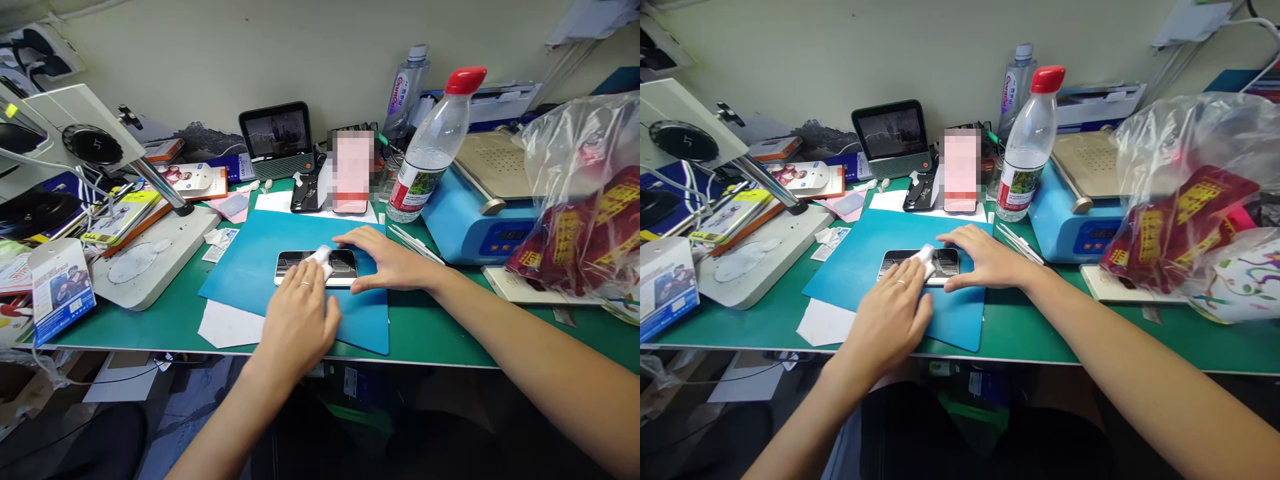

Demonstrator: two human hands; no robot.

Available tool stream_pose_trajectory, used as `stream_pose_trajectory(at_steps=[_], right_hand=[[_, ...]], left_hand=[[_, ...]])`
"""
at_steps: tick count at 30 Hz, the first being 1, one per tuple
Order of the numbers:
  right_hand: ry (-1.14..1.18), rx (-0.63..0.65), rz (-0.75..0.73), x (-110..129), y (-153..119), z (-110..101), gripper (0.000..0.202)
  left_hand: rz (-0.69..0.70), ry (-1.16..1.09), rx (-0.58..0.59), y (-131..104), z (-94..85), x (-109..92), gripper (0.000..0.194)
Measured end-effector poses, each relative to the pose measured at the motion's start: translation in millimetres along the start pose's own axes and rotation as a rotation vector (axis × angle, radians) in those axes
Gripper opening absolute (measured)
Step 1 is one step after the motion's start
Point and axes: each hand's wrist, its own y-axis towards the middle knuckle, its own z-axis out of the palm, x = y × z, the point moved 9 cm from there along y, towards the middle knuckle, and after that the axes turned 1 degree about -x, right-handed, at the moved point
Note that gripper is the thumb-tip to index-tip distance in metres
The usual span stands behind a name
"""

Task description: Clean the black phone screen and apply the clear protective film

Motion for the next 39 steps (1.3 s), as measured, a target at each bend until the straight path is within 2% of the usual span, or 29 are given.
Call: stream_pose_trajectory(at_steps=[4, 8, 11, 16, 19, 22, 28, 30, 32, 35, 39], right_hand=[[0.060, -0.039, 0.010, -5.4, -1.1, -3.9, 0.097], [0.056, -0.037, 0.036, -6.2, -0.8, -4.8, 0.101], [0.053, -0.044, 0.049, -4.3, 0.6, -5.6, 0.101], [0.088, -0.044, 0.084, -3.7, 1.4, -5.3, 0.103], [0.131, -0.051, 0.118, -7.3, 0.7, -4.9, 0.102], [0.170, -0.052, 0.153, -12.2, -0.6, -3.4, 0.104], [0.184, -0.055, 0.161, -13.8, -1.3, -2.1, 0.116], [0.178, -0.050, 0.162, -13.5, -0.9, -1.8, 0.118], [0.176, -0.048, 0.164, -13.2, -0.6, -2.0, 0.118], [0.186, -0.059, 0.156, -12.0, -0.6, -3.1, 0.115], [0.182, -0.065, 0.138, -9.7, -0.8, -3.4, 0.110]], left_hand=[[0.024, -0.067, 0.026, 24.0, 9.2, -30.8, 0.060], [0.080, -0.118, 0.040, 33.4, 9.7, -33.6, 0.071], [0.099, -0.136, 0.061, 21.0, 6.7, -12.6, 0.067], [-0.049, 0.002, 0.092, -15.3, -0.2, 48.5, 0.060], [-0.071, 0.074, 0.094, -28.8, -2.6, 61.0, 0.060], [-0.015, 0.081, 0.081, -30.6, -2.1, 40.7, 0.063], [0.082, 0.024, 0.075, -10.7, 3.6, -29.1, 0.069], [0.085, 0.018, 0.077, -4.1, 4.0, -41.5, 0.070], [0.075, 0.012, 0.076, -1.3, 2.6, -44.0, 0.068], [0.052, 0.011, 0.087, -5.2, -0.1, -29.8, 0.061], [-0.033, 0.051, 0.089, -14.8, -1.8, 17.3, 0.055]])
